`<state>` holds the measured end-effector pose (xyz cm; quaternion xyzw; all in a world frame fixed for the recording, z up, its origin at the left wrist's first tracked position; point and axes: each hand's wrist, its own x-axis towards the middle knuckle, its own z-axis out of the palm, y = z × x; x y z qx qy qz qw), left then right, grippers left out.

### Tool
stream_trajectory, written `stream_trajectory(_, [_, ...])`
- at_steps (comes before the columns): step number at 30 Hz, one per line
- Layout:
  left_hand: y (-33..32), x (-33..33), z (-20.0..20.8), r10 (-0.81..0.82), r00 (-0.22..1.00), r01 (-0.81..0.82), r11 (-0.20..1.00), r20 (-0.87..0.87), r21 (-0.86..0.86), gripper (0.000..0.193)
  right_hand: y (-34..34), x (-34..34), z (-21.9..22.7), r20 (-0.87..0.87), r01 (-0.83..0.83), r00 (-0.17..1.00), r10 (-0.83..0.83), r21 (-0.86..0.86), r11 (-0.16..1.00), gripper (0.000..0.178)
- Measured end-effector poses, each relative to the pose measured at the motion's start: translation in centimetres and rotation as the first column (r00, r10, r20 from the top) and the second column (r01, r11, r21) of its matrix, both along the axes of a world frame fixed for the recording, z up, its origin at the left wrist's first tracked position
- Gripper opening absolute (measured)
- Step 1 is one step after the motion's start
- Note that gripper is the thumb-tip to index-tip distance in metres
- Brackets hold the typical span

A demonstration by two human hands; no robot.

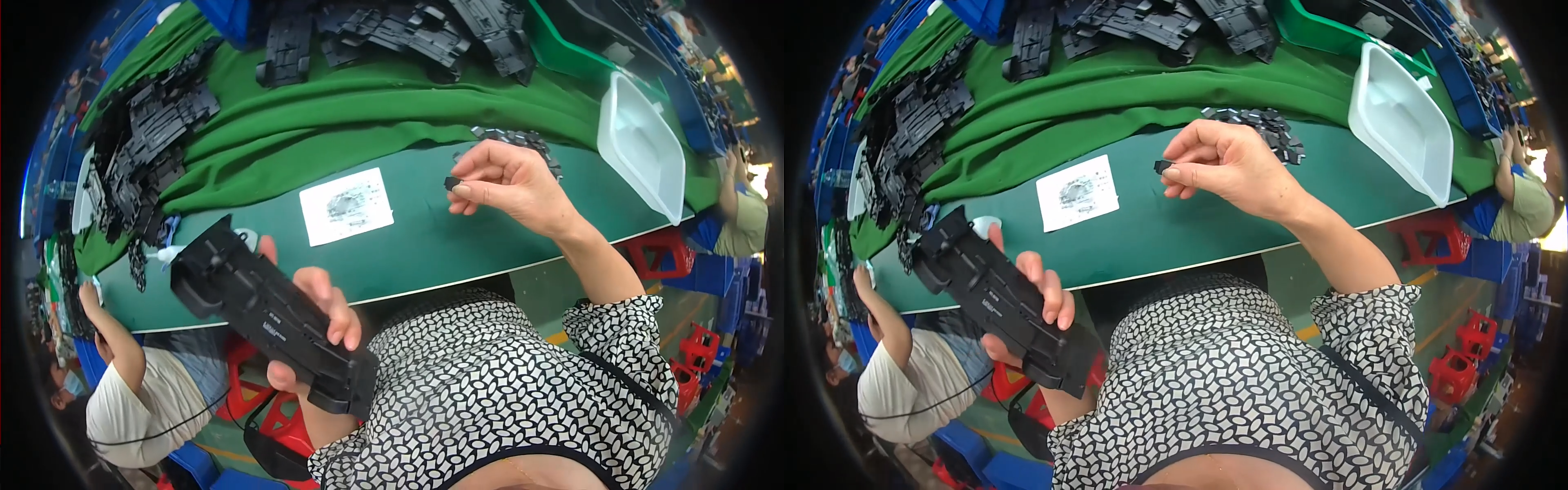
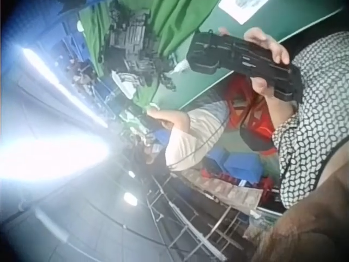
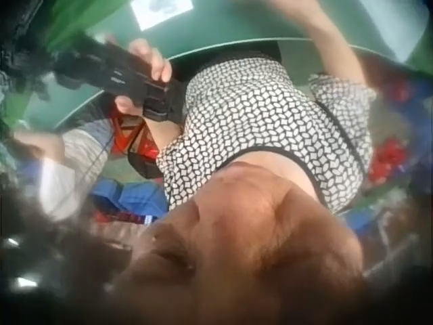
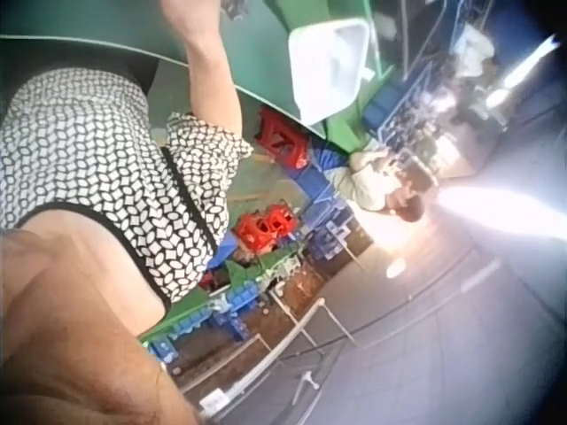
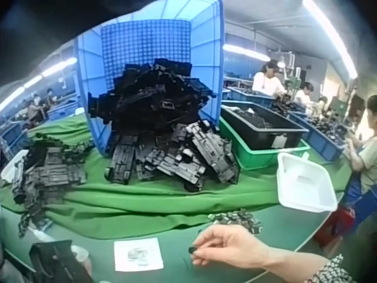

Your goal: Assembling small plastic components and applying adhesive labels to a toy car chassis on an assembly line.

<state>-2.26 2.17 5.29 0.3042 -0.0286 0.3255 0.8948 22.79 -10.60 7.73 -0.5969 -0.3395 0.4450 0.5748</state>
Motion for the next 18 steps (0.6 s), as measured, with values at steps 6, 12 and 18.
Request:
stream_trajectory(6, [-0.4,-0.3,-0.3,0.080,0.997,-0.080,0.997,-0.001,0.017,0.105,2.5,-1.6,0.5,0.090,-0.087,0.991,0.094,-0.079,0.993,0.017])
stream_trajectory(12, [-1.0,-0.7,-0.3,0.217,0.971,-0.221,0.975,-0.102,-0.024,0.099,5.3,-2.5,0.8,0.538,-0.120,0.818,0.202,-0.183,0.976,0.016])
stream_trajectory(18, [-1.1,-1.3,0.4,0.172,0.981,-0.185,0.965,-0.088,-0.183,0.088,8.2,-3.5,-1.7,0.900,-0.357,0.436,0.023,0.149,0.922,0.014])
